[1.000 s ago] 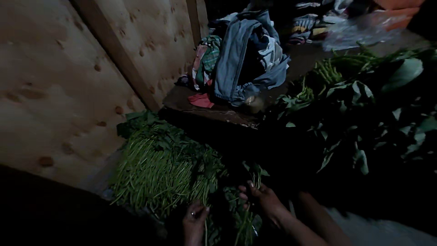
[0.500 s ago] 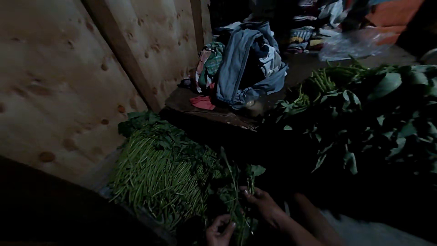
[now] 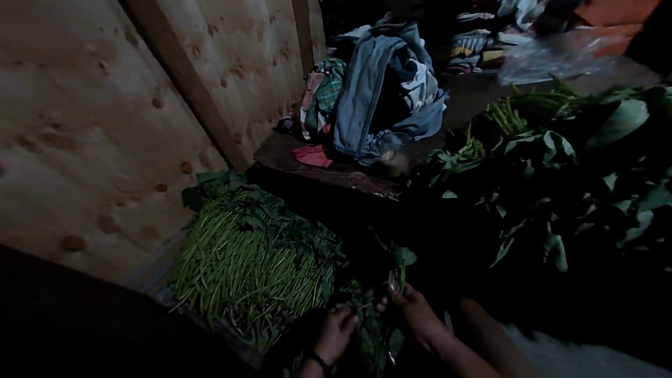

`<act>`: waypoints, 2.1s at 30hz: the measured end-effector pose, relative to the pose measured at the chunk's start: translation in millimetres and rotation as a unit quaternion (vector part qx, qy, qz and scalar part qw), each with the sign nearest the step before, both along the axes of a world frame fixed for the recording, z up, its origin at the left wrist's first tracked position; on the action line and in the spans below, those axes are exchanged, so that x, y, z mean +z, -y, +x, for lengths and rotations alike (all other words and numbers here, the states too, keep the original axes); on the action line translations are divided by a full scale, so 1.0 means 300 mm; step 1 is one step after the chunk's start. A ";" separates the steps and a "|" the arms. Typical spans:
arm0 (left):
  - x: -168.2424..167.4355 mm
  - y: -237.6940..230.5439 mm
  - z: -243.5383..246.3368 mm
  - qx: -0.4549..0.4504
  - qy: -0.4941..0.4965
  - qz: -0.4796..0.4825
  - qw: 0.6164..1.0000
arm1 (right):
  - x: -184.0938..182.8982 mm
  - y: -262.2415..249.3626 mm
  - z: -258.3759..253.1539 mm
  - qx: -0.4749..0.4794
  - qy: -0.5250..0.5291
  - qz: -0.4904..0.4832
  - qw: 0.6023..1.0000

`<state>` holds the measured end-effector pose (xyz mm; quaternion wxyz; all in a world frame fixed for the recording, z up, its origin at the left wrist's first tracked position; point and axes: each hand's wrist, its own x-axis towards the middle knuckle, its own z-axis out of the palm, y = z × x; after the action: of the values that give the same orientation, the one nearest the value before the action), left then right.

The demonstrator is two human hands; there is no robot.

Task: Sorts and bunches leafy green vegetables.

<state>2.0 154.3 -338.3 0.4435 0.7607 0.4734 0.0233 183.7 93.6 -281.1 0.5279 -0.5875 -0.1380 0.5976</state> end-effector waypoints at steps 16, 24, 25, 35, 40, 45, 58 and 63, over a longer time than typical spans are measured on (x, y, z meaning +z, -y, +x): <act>-0.177 -0.402 -0.191 0.081 -0.364 0.078 0.925 | 0.021 -0.012 0.016 -0.093 -0.005 -0.017 0.996; -0.022 -0.281 -0.167 0.199 -0.131 0.059 0.969 | 0.016 0.003 0.025 -0.129 0.084 -0.041 0.987; -0.026 -0.277 -0.181 0.200 -0.135 0.060 0.969 | 0.015 0.011 0.027 -0.134 0.075 -0.041 0.987; -0.323 -0.208 -0.177 0.169 -0.272 -0.021 0.947 | 0.004 0.061 0.049 -0.093 0.025 -0.069 0.993; -0.349 -0.188 -0.150 0.267 -0.185 0.036 0.945 | -0.007 0.057 0.056 -0.092 0.031 -0.083 0.992; -0.167 -0.059 -0.106 0.324 0.044 0.006 0.945 | -0.013 0.021 0.043 -0.067 0.011 -0.088 0.994; -0.018 0.262 -0.005 0.171 0.231 -0.024 0.957 | -0.011 0.035 0.026 0.042 0.017 -0.111 0.993; -0.039 0.226 0.028 0.061 0.248 -0.026 0.967 | -0.023 0.037 0.029 0.090 0.018 -0.118 0.989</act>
<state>10.4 86.5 -349.9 0.5641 0.6889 0.3950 0.2260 192.4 82.5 -288.1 0.3966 -0.6417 -0.1283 0.6439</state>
